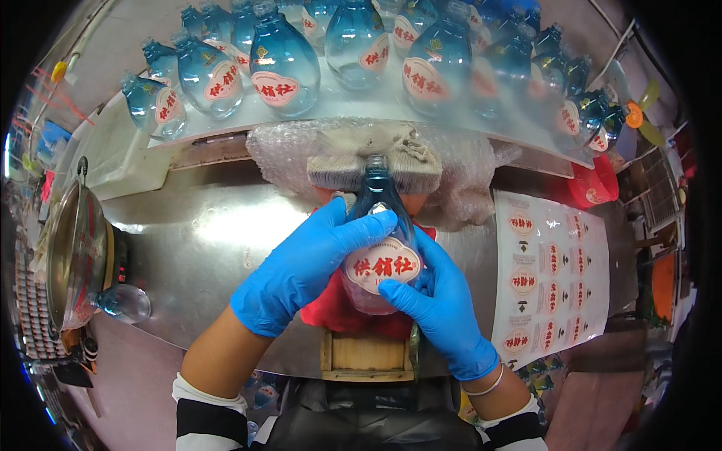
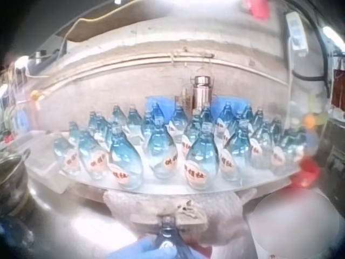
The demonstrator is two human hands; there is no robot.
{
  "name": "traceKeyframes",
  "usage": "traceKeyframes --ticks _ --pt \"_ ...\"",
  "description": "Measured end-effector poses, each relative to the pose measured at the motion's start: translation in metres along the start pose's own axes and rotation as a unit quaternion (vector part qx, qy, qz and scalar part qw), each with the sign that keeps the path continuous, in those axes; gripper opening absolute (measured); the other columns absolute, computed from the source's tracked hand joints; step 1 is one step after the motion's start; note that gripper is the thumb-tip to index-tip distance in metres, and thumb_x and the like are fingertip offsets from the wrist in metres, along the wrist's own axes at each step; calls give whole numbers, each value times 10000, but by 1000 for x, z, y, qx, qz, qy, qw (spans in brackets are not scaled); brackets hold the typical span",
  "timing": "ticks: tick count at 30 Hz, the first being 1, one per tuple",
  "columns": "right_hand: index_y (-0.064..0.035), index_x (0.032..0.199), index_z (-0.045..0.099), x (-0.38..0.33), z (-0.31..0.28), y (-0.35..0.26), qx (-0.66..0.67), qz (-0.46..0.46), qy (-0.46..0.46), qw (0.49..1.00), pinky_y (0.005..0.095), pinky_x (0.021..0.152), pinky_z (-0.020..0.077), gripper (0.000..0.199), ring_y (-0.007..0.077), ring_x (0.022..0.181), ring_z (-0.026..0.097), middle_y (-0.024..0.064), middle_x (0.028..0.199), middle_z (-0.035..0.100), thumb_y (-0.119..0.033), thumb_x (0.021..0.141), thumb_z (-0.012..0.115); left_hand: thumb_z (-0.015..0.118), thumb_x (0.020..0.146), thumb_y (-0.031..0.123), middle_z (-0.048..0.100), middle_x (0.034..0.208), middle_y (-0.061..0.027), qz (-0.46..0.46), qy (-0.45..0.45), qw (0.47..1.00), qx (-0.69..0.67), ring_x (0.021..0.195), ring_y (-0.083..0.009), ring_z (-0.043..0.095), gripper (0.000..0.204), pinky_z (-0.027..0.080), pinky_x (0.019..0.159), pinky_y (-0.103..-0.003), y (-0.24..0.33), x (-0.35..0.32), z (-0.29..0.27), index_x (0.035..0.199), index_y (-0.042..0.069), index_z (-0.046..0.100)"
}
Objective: The person applies circular labels to the bodies of blue glass bottles. They pick up a bottle, place it on a red cloth, apply a label from a sheet, and smooth it down with a green tool. The person then places the labeled bottle on a nearby table and repeats the process with a new bottle.
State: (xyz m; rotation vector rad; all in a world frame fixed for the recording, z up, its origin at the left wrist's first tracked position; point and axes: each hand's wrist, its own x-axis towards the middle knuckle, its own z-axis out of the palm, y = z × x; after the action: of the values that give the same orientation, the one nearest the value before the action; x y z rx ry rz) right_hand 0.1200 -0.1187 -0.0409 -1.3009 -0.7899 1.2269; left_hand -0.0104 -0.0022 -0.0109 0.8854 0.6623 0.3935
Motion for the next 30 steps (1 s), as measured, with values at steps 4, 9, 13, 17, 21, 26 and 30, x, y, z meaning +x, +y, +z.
traceKeyframes --ticks 4,9,13,17,21,26,30 --pt "-7 1324 361 0 -3 1 -19 0 -11 1000 165 475 371 754 15 526 458 8 723 574 -234 720 752 569 872 256 599 1009 -90 11 -2 1000 -13 917 -152 582 354 465 820 -275 2 -3 3 1114 2 524" --pt "-13 1317 376 2 -4 -2 -45 -11 -12 999 166 474 368 759 12 521 442 0 725 572 -233 703 765 549 887 255 605 1005 -83 25 16 1000 -8 898 -137 580 313 467 813 -270 -1 -3 2 1073 3 546" --pt "-24 1337 356 2 -5 -6 -38 4 -14 999 166 500 376 773 15 557 454 8 817 584 -250 714 754 485 922 324 613 983 -83 53 -13 998 -32 889 -133 580 354 467 808 -260 -5 -2 -2 1063 8 563" --pt "-43 1396 260 0 -16 -13 23 29 -57 998 165 587 402 795 20 660 464 61 1167 537 -283 777 697 457 925 340 419 1296 -144 158 -15 987 9 1189 -203 412 545 315 1012 -323 -35 -9 -24 1334 10 317" --pt "-46 1393 269 -2 -10 -2 15 -65 -63 996 172 630 424 785 22 720 474 72 1272 472 -255 774 704 588 848 245 219 1439 -149 250 -28 964 88 1318 -233 240 780 199 1079 -345 -55 -29 -18 1424 24 111" --pt "-52 1393 271 -1 -6 1 -4 -63 -42 997 169 601 415 753 37 709 468 77 1266 481 -196 785 691 589 840 138 232 1434 -136 277 -19 955 108 1297 -221 278 761 230 1066 -335 -59 -29 -15 1425 31 115" --pt "-58 1392 279 -4 -7 -5 -1 -23 -44 999 164 558 395 730 32 699 460 70 1245 493 -179 793 680 572 858 116 359 1351 -118 241 0 967 86 1215 -192 383 720 319 1010 -306 -53 -35 -10 1425 39 135"
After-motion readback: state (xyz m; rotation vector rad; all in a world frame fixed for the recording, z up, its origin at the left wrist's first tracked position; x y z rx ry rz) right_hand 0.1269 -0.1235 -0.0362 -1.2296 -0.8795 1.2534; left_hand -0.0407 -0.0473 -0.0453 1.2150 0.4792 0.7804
